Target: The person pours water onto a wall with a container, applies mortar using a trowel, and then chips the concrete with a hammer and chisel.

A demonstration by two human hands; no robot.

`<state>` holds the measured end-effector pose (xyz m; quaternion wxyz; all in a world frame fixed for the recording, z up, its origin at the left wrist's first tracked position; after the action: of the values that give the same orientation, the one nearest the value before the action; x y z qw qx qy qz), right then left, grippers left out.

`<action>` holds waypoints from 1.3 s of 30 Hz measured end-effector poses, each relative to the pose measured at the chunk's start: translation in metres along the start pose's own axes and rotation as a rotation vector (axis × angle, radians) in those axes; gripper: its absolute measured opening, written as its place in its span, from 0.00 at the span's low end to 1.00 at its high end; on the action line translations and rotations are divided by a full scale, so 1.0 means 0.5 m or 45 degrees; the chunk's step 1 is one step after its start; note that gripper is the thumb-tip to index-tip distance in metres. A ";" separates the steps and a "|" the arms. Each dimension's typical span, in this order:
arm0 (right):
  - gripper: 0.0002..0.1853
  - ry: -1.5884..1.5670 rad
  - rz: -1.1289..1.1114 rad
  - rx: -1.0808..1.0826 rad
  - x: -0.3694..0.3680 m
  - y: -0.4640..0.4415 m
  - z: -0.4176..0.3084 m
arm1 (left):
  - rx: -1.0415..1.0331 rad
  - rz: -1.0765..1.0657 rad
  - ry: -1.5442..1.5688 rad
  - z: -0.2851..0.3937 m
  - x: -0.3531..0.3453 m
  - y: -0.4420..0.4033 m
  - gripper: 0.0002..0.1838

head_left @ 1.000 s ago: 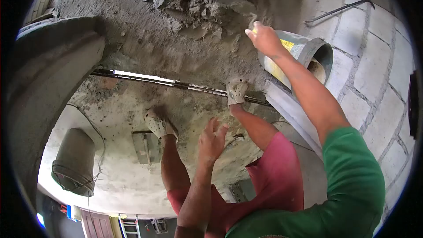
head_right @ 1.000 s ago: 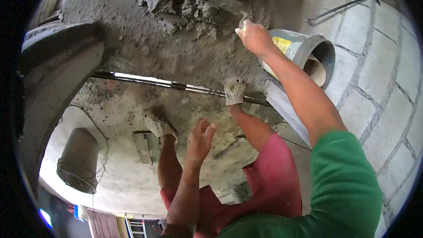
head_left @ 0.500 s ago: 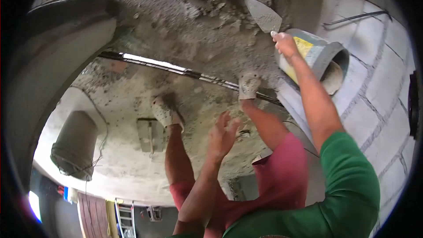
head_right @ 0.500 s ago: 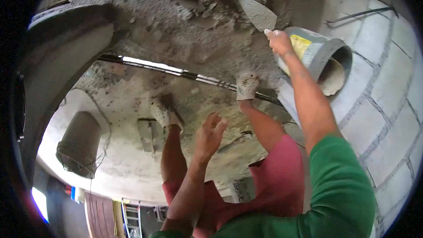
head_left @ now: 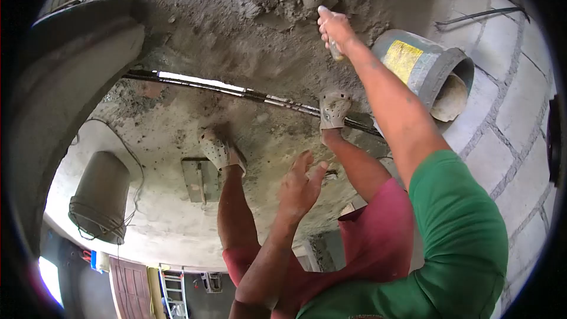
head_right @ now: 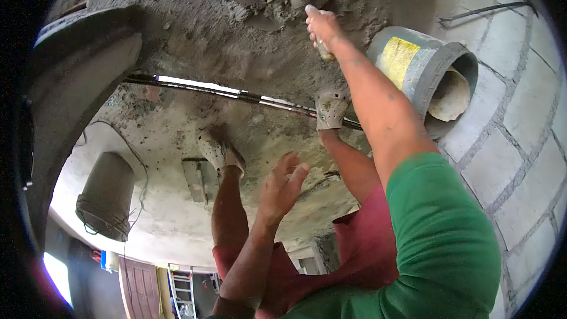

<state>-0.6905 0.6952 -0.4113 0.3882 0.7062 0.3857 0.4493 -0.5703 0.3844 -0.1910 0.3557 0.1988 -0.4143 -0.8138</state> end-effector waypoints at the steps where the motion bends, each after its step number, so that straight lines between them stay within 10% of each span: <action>1: 0.22 -0.198 -0.100 -0.073 -0.032 -0.011 -0.001 | 0.009 0.019 -0.009 -0.001 0.003 0.000 0.28; 13: 0.23 -0.316 -0.227 -0.017 -0.068 0.165 0.012 | 0.043 -0.010 0.005 -0.029 0.010 0.032 0.30; 21: 0.22 0.472 -0.362 0.135 -0.305 0.286 -0.028 | -0.010 0.015 0.111 -0.043 0.035 0.066 0.29; 28: 0.22 0.983 -0.083 0.950 -0.562 0.378 -0.102 | -0.065 -0.029 0.129 -0.058 0.045 0.080 0.28; 33: 0.22 0.854 -0.008 0.603 -0.373 0.367 0.021 | -0.087 0.026 0.063 -0.042 0.061 0.106 0.28; 39: 0.29 0.469 -0.699 0.149 -0.487 0.374 0.117 | -0.044 0.036 -0.007 -0.059 0.074 0.115 0.29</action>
<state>-0.6722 0.3908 -0.3428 0.3773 0.5040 0.6502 0.4254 -0.5530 0.3178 -0.1624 0.3695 0.1845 -0.4040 -0.8163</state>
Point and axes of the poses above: each hand's wrist, its own y-axis away from the middle knuckle, its own x-axis out of the back of the hand, z = x × y, the point moved 10 cm from there along -y, towards the middle knuckle, and after that the axes turned 8 degrees about -x, right-handed, at the moved point
